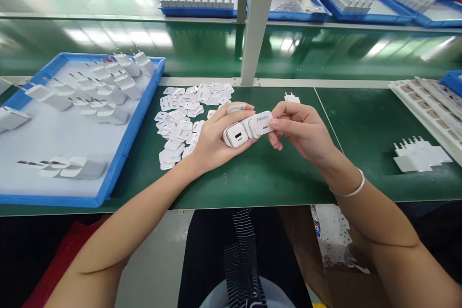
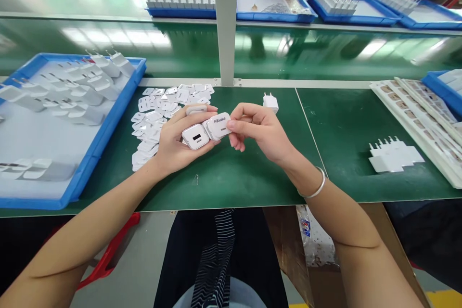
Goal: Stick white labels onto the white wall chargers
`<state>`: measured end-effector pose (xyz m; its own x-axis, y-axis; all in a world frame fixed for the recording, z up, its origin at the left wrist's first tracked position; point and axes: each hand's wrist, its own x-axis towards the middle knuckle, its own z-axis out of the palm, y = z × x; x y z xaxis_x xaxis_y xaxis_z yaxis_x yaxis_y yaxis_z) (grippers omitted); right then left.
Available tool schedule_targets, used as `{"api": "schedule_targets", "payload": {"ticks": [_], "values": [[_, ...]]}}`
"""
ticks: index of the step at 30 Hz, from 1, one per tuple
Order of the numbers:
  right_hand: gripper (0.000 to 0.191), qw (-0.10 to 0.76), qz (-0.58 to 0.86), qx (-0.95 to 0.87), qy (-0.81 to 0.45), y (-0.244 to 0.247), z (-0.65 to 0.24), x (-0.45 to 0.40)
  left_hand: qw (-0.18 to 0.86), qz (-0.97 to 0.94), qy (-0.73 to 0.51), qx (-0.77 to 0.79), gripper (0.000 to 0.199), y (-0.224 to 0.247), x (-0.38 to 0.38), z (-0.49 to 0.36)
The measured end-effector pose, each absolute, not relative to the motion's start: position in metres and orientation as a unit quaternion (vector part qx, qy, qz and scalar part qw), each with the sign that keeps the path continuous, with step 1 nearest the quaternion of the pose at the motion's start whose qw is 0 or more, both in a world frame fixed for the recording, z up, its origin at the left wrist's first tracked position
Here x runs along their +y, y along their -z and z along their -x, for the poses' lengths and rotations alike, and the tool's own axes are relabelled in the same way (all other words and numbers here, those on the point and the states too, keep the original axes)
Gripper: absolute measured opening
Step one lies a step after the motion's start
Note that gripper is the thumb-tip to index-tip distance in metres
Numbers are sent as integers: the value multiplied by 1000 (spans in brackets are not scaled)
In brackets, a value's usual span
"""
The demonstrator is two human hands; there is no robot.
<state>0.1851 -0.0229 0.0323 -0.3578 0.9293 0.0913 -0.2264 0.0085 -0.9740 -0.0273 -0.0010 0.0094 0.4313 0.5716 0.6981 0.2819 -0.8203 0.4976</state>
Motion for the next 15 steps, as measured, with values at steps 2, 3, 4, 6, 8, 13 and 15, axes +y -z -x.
{"api": "schedule_targets", "payload": {"ticks": [2,3,4,6,8,13,15], "values": [[30,464,327,-529,-630,-32,-185,-23,154,-832,-468,255,36,-10,-2,27],[30,466,323,-526,-634,-32,-185,-23,154,-832,-469,253,36,-10,-2,27],[29,467,319,-523,-638,-32,-185,-23,156,-831,-472,250,37,-10,-2,27],[27,469,308,-523,-642,-32,-184,-24,158,-828,-479,244,38,-10,-2,27],[24,472,304,-530,-635,-31,-184,-24,156,-827,-485,237,40,-10,-2,27],[22,479,311,-557,-603,-28,-183,-25,144,-834,-476,238,41,-10,-3,28],[23,480,318,-561,-595,-28,-183,-25,137,-837,-472,241,40,-10,-4,28]]}}
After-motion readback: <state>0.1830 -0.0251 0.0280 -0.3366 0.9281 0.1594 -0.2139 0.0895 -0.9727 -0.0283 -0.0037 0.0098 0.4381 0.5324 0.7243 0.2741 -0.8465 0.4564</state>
